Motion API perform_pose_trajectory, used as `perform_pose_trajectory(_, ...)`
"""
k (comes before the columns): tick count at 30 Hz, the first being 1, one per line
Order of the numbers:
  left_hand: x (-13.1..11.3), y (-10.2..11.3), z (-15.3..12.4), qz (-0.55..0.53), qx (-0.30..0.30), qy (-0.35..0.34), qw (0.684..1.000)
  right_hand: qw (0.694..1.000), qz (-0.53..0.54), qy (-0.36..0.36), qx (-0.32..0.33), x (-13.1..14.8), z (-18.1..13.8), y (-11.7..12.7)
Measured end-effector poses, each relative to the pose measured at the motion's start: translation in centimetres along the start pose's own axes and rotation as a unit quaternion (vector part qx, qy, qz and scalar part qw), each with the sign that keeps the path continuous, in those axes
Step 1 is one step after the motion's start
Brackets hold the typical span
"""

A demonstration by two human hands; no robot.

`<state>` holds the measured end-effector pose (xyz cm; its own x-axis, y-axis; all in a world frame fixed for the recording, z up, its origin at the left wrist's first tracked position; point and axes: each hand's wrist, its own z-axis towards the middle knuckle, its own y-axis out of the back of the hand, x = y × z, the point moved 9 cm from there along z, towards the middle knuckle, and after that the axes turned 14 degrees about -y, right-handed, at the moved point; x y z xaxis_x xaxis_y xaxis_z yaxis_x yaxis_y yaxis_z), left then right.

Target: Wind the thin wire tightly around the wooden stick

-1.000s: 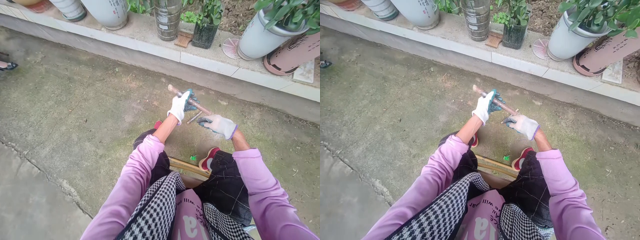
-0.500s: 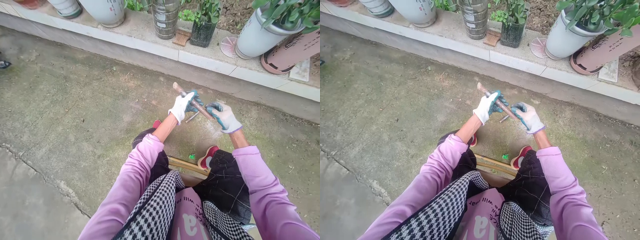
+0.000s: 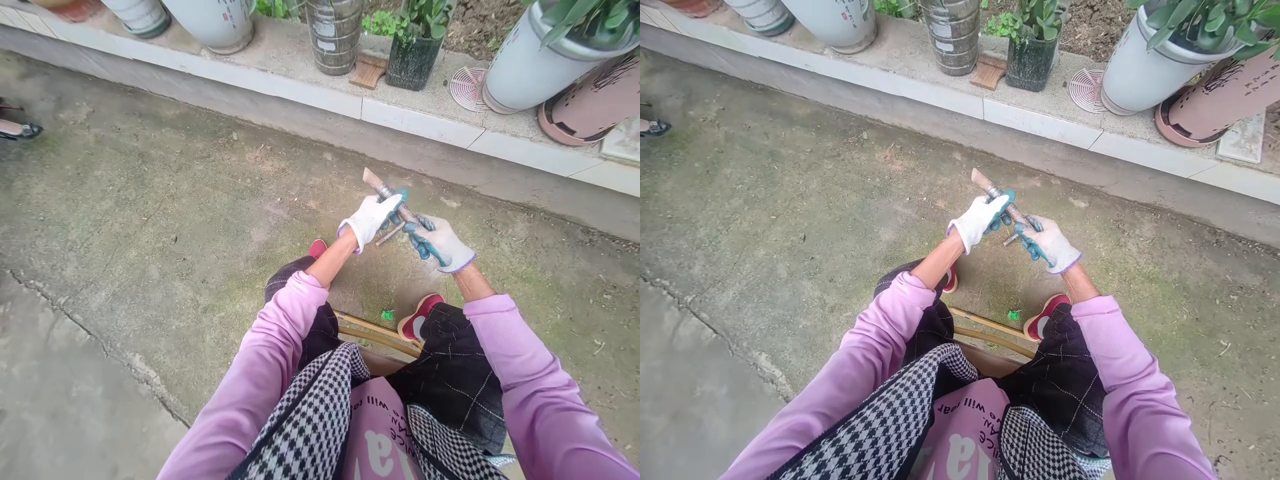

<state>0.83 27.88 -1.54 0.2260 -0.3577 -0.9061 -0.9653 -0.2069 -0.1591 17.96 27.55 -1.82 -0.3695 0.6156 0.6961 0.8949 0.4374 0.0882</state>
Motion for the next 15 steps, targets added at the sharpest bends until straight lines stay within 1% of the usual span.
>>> perform_pose_trajectory(4,-0.2,-0.4,-0.7,-0.003,0.003,0.004,1.0,0.997,-0.024,0.02,-0.064,0.2,0.0,1.1)
perform_pose_trajectory(5,-0.4,-0.6,-0.9,-0.005,0.006,0.005,1.0,0.997,-0.025,0.026,-0.068,0.3,-0.1,1.1)
perform_pose_trajectory(6,-0.7,-0.8,-1.1,-0.008,0.01,0.008,1.0,0.998,-0.021,0.031,-0.054,0.4,-0.3,0.8)
perform_pose_trajectory(7,-0.9,-1.0,-1.3,-0.014,0.012,0.011,1.0,0.999,-0.01,0.035,-0.022,0.4,-0.6,0.2)
perform_pose_trajectory(10,-1.3,-1.5,-1.8,-0.047,0.012,0.027,0.998,0.992,0.038,0.032,0.119,0.4,-1.6,-2.2)
perform_pose_trajectory(11,-1.3,-1.6,-1.9,-0.053,0.015,0.032,0.998,0.988,0.05,0.028,0.145,0.3,-1.8,-2.6)
perform_pose_trajectory(12,-1.3,-1.7,-1.9,-0.052,0.021,0.036,0.998,0.986,0.056,0.024,0.155,0.3,-1.9,-2.7)
perform_pose_trajectory(13,-1.2,-1.8,-1.8,-0.046,0.028,0.038,0.998,0.988,0.053,0.021,0.146,0.2,-1.7,-2.5)
perform_pose_trajectory(14,-1.0,-1.8,-1.6,-0.036,0.035,0.038,0.998,0.992,0.04,0.022,0.118,0.1,-1.3,-2.0)
perform_pose_trajectory(15,-0.8,-1.7,-1.4,-0.027,0.039,0.037,0.998,0.997,0.016,0.029,0.073,0.2,-0.9,-1.3)
